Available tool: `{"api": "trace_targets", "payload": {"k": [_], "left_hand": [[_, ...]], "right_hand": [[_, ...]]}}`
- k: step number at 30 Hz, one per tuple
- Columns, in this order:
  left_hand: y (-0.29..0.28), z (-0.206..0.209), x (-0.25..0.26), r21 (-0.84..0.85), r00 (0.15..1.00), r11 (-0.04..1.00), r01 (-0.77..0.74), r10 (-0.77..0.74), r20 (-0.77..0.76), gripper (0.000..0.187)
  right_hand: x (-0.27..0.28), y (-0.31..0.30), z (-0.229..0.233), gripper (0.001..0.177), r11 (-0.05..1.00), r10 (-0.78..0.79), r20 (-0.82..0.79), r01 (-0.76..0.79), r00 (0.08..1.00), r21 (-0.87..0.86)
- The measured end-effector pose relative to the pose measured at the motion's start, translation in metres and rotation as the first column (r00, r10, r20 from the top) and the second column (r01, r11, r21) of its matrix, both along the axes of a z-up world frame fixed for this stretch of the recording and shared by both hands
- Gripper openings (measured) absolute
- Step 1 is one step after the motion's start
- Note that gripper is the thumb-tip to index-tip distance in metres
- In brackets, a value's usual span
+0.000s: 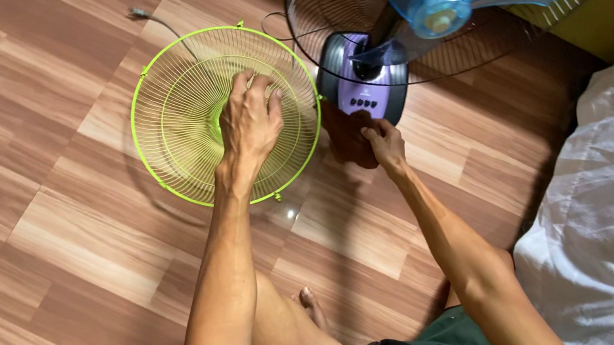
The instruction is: The person assembles a standing fan by attaching the motor housing, fan blades, and protective cages to the base. They wipe the base with a cloth, secure the motor, install the blades, and fit both the rear and front cages.
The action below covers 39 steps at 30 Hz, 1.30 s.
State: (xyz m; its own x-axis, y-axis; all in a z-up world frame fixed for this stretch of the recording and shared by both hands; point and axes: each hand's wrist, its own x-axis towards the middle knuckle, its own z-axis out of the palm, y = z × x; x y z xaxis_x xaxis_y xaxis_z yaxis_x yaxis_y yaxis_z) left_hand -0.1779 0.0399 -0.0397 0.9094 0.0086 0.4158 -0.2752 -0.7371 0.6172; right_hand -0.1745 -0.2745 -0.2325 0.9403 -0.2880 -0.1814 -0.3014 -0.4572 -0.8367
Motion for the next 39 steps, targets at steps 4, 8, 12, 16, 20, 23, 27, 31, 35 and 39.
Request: {"api": "trace_targets", "payload": {"k": [4, 8, 12, 16, 20, 23, 27, 31, 35, 39], "left_hand": [[-0.038, 0.038, -0.010, -0.033, 0.999, 0.999, 0.034, -0.035, -0.015, 0.029], [-0.083, 0.056, -0.009, -0.130, 0.972, 0.989, 0.074, -0.042, 0.232, 0.057], [-0.121, 0.043, 0.012, -0.203, 0.975, 0.976, 0.078, -0.032, 0.221, 0.066], [-0.140, 0.030, 0.032, -0.422, 0.993, 0.904, 0.064, -0.101, -0.067, 0.064], [-0.149, 0.023, 0.044, -0.720, 0.937, 0.680, 0.141, -0.325, -0.124, 0.070], [-0.162, 0.026, 0.058, -0.835, 0.904, 0.491, 0.249, -0.426, 0.019, 0.085], [-0.174, 0.040, 0.065, -0.936, 0.789, 0.216, 0.279, -0.607, 0.096, 0.093], [-0.193, 0.046, 0.064, -0.944, 0.685, 0.165, 0.285, -0.724, 0.081, 0.089], [-0.205, 0.037, 0.070, -0.922, 0.669, 0.204, 0.329, -0.740, 0.075, 0.066], [-0.204, 0.033, 0.076, -0.920, 0.722, 0.312, 0.240, -0.690, -0.046, 0.071]], "right_hand": [[-0.020, -0.016, 0.065, 0.049, 0.983, 0.085, -0.058, -0.094, 0.995, -0.156], [-0.013, -0.034, 0.124, 0.042, 0.997, 0.007, 0.161, -0.019, 0.987, 0.069], [0.005, -0.041, 0.187, 0.039, 0.986, -0.057, 0.377, -0.008, 0.924, 0.169], [0.017, -0.036, 0.240, 0.046, 0.994, 0.007, 0.418, 0.037, 0.909, -0.099], [0.033, -0.026, 0.264, 0.051, 0.874, 0.051, 0.285, 0.096, 0.957, -0.477], [0.038, -0.022, 0.265, 0.051, 0.840, 0.060, 0.366, 0.151, 0.929, -0.520], [0.040, -0.022, 0.265, 0.040, 0.835, 0.075, 0.437, 0.183, 0.896, -0.518], [0.040, -0.027, 0.261, 0.034, 0.821, 0.049, 0.451, 0.221, 0.891, -0.527], [0.043, -0.027, 0.249, 0.032, 0.847, 0.072, 0.525, 0.226, 0.848, -0.482], [0.046, -0.014, 0.230, 0.036, 0.847, 0.041, 0.561, 0.269, 0.827, -0.459]]}}
